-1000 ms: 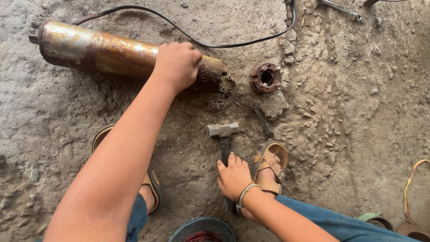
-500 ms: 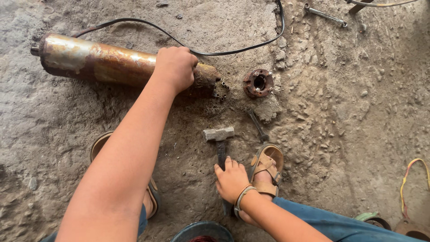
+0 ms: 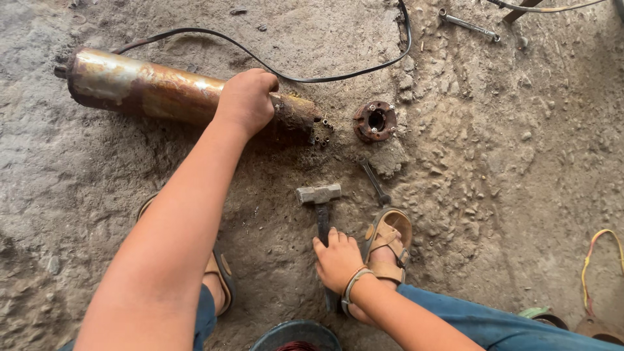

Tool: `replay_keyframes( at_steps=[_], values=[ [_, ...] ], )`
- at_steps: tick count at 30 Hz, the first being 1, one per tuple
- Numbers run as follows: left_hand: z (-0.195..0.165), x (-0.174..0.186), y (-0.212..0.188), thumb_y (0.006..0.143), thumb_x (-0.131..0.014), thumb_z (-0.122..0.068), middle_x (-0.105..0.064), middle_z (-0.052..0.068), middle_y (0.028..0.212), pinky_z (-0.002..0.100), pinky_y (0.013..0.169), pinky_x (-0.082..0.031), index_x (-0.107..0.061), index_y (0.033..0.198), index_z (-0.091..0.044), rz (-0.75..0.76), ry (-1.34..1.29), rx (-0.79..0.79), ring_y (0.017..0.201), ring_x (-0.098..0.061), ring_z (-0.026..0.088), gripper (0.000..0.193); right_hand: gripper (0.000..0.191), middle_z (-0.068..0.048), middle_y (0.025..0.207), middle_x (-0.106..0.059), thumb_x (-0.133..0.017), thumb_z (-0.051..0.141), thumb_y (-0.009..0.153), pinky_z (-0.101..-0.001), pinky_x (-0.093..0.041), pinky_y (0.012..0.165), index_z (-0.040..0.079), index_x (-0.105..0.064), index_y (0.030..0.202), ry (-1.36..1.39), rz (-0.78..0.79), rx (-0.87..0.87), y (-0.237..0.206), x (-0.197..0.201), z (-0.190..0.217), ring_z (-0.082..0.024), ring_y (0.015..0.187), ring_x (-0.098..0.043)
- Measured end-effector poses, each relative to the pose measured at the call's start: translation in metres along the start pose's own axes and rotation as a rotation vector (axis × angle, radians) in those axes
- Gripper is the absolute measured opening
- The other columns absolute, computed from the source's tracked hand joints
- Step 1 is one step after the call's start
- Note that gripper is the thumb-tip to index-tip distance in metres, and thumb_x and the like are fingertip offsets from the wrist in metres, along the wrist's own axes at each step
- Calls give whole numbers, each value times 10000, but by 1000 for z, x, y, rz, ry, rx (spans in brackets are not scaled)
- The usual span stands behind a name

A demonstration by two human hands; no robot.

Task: The person sits on the ground and uses a hammer and wrench to work on a rusty metal cylinder. They repeatedly strike the cylinder's end, adjust small metal pieces, and insert a smaller cylindrical component into the larger one.

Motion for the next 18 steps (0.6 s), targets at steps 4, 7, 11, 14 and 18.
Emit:
replay_keyframes(
  at_steps=[4,7,11,14,18],
  values=[
    [-10,3,-8,827,-639,-54,-696,96,981,452,883,-527,-782,923,-118,46,44,-72,982,-647,335,183,568,-346,1406,-470,-638,302,896,-530,-422,993,93,-541,1416,-3,-3,-3,0,1,1,-450,1240,-514],
    [-17,4,-9,835,-661,-107,-698,83,979,449,900,-525,-786,911,-133,80,110,-103,990,-645,324,149,564,-342,1401,-476,-638,307,898,-530,-422,993,94,-544,1411,-15,9,-11,1,2,1,-446,1235,-517],
    [-21,0,-6,892,-674,-204,-700,69,996,455,903,-524,-779,888,-125,155,214,-100,1006,-647,308,131,567,-331,1383,-491,-646,311,885,-523,-426,987,100,-549,1403,-17,9,-13,1,4,2,-438,1226,-523],
    [-19,-5,-4,904,-669,-230,-697,66,1014,454,893,-525,-780,902,-135,216,272,-75,1024,-647,301,147,563,-338,1379,-493,-644,308,891,-523,-433,973,95,-550,1404,-28,6,-9,1,4,2,-434,1204,-536],
    [-17,-5,-3,925,-653,-221,-699,73,1050,441,917,-531,-780,943,-142,268,248,-49,1051,-651,298,150,553,-336,1374,-497,-641,302,890,-522,-436,964,100,-558,1398,-24,3,-11,1,4,2,-431,1195,-541]
  ],
)
Point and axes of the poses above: each hand's wrist, its own y-axis towards the middle knuckle, its own x-axis out of the back of the hand, z = x × y, the point moved 9 cm from there along y, towards the middle knuckle
